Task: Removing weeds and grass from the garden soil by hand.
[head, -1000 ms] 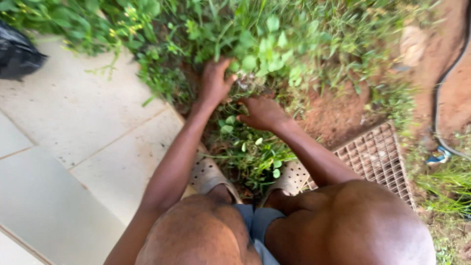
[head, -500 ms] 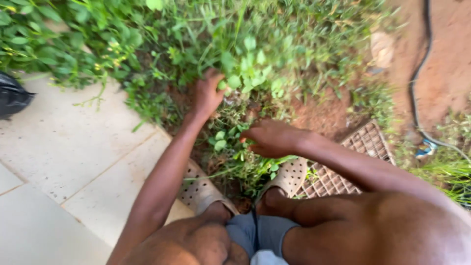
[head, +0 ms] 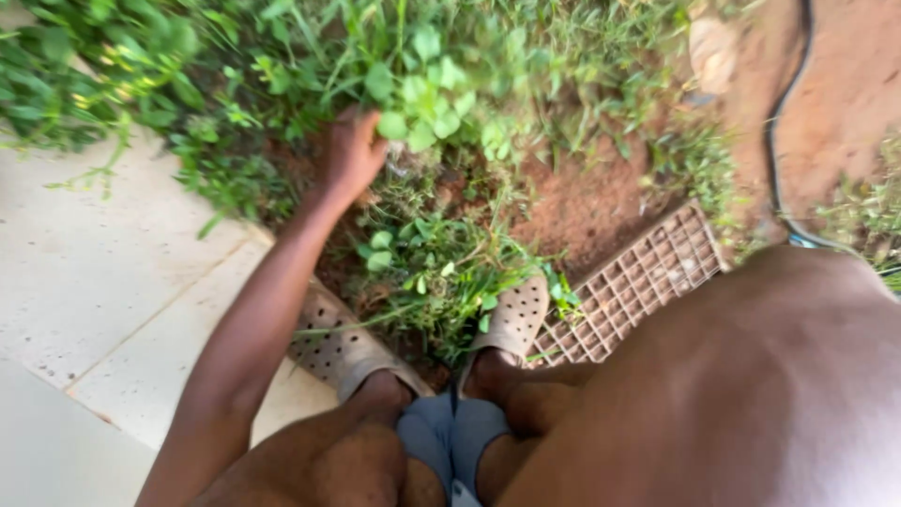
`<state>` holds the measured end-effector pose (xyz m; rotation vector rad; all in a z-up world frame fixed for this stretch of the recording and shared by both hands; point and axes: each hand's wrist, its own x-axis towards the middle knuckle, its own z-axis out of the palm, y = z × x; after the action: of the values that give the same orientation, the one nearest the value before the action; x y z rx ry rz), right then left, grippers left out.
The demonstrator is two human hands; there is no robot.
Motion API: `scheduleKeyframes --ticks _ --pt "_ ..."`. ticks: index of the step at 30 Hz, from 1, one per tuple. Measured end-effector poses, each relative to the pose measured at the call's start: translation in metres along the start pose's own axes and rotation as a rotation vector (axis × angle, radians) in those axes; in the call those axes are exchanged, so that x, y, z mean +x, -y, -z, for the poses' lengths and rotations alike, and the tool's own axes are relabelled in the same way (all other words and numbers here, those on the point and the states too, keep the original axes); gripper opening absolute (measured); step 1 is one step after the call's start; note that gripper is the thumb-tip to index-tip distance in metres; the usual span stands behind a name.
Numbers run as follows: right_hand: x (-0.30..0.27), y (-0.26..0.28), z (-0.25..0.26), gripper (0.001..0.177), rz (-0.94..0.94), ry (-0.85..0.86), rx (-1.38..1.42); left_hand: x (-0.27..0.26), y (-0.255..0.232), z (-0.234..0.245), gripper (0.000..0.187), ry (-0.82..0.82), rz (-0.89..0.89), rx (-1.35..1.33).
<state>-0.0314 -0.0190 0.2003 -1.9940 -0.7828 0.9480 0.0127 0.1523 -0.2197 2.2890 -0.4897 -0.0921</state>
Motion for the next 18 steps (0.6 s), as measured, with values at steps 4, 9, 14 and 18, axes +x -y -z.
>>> scheduleKeyframes --ticks 4,9,14,18 --pt "-0.001 -0.01 0.002 0.059 -0.022 0.042 -0.013 0.006 0.005 -0.01 0.025 0.078 0.211 -0.059" --pt "0.017 -0.001 -0.014 0.058 0.026 0.209 -0.002 0.003 0.011 -0.007 0.019 -0.04 0.086 0.101" --pt "0.045 -0.012 0.011 0.058 0.021 0.289 -0.09 0.023 -0.003 0.002 0.015 0.109 0.19 0.18" --pt "0.027 -0.074 0.008 0.042 -0.359 0.228 -0.152 0.027 -0.017 0.006 0.028 0.321 0.364 0.067"
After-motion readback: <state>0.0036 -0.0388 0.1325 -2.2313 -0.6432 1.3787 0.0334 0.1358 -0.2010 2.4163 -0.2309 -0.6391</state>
